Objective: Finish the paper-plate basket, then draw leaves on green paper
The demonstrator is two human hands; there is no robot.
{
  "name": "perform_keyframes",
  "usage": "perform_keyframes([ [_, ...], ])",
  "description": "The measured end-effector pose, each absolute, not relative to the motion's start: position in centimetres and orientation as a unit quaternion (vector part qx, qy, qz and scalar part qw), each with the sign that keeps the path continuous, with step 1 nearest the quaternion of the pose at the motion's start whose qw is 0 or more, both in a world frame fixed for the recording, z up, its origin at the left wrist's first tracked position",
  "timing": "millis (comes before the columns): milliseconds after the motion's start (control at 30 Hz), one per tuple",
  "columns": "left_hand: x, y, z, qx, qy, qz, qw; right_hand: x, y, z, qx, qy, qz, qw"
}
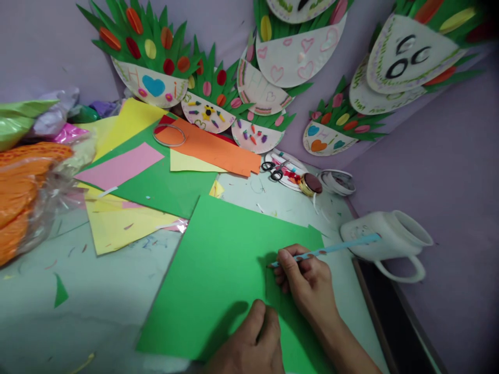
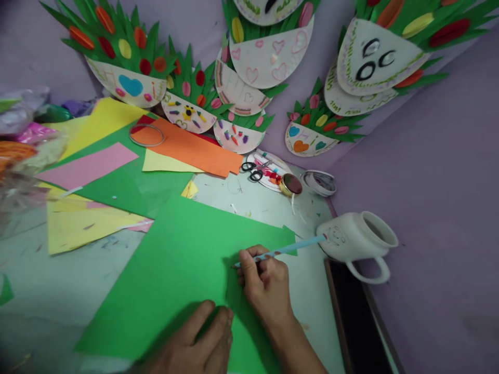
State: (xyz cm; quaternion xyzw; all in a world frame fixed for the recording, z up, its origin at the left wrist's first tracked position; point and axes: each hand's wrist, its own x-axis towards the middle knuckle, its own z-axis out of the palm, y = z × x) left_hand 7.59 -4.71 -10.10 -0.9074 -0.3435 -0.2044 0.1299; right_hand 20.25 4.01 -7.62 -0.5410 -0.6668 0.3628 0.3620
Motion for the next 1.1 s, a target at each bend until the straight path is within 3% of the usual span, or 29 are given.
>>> perform_keyframes([
  [333, 7.8, -4.8, -10.5, -0.907, -0.347, -0.192, 0.145, 20.1, 5.8, -7.9, -0.572, -0.616, 0.394, 0.373],
  [567, 7.3, -2.2, -7.9, -0.882, -0.429, -0.192, 0.028, 20.0, 5.7, -7.6, -0.574, -0.621, 0.383, 0.372],
  [1100, 7.3, -1.6, -8.1, -0.903, -0.417, -0.105, -0.024, 20.0, 6.5, -7.9, -0.606, -0.611, 0.333, 0.386],
])
